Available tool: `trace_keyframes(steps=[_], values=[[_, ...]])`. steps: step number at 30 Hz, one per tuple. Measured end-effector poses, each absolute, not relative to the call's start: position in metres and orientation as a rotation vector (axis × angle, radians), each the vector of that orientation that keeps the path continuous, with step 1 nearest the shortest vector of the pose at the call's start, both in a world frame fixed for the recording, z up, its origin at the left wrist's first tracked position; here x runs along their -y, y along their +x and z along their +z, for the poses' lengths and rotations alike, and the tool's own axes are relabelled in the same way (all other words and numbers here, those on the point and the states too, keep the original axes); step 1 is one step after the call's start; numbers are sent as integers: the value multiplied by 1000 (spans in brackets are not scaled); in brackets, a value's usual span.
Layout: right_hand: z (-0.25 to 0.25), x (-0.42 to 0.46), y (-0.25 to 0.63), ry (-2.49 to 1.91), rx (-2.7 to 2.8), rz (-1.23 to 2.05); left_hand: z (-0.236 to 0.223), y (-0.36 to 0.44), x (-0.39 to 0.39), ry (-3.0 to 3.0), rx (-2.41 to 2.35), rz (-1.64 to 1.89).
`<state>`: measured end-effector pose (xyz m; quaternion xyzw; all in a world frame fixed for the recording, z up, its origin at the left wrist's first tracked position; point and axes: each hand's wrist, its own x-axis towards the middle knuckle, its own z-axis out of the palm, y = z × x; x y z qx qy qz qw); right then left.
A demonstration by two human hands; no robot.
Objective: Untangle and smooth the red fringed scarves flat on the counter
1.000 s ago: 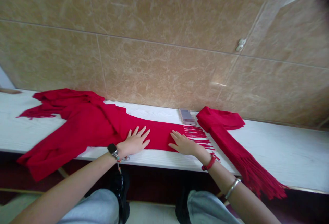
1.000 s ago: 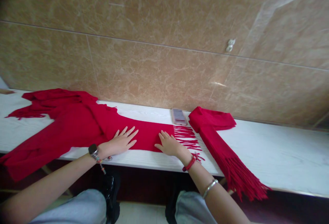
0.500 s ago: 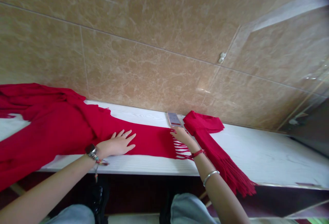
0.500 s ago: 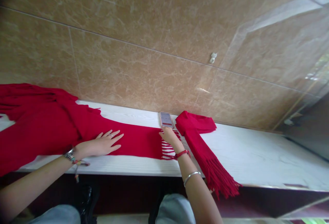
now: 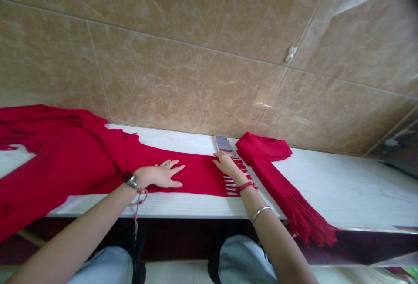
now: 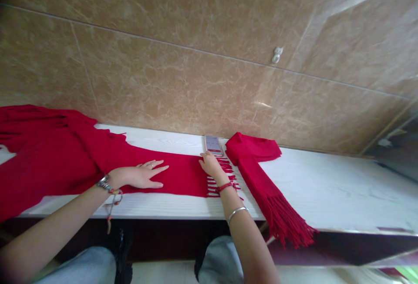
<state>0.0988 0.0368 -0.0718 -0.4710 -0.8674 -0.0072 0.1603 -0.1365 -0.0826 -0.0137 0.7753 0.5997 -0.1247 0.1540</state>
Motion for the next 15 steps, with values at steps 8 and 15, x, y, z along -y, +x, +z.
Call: trace_keyframes(steps=[8, 15], values=[[-75, -36, 90, -1343, 2419, -26, -10, -136, 81, 2235, -1716, -339], [-74, -32, 95, -1316, 2333, -6, -7, -133, 82, 2256, -1700, -321]])
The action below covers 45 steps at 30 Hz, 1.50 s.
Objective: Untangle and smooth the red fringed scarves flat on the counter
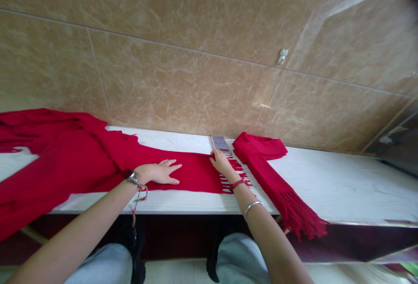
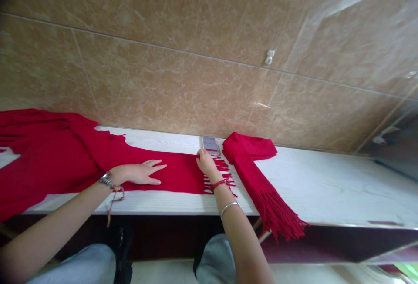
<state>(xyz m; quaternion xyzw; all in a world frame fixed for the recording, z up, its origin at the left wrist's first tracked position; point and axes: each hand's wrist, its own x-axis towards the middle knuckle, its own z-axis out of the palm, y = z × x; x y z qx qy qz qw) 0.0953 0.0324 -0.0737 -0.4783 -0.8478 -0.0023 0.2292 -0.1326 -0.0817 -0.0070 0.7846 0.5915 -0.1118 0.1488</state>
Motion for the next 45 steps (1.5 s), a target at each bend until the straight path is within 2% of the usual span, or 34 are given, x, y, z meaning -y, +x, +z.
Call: trace_keyframes(steps=[11, 19, 27, 34, 39, 45], values=[[-74, -37, 102, -1317, 2247, 55, -13, -136, 79, 2216, -1715, -276], [-47, -28, 120, -1198, 2255, 82, -16, -140, 75, 2180, -1786, -207], [-30, -18, 142, -1065, 1948, 321, -21, -116, 79, 2180, -1759, -95], [2, -13, 165, -1183, 1810, 214, -25, -83, 79, 2270, -1750, -51], [30, -18, 187, -1425, 1963, 56, -33, -64, 73, 2378, -1691, 91], [1, -29, 183, -1678, 2157, -105, -43, -58, 66, 2334, -1614, -18]])
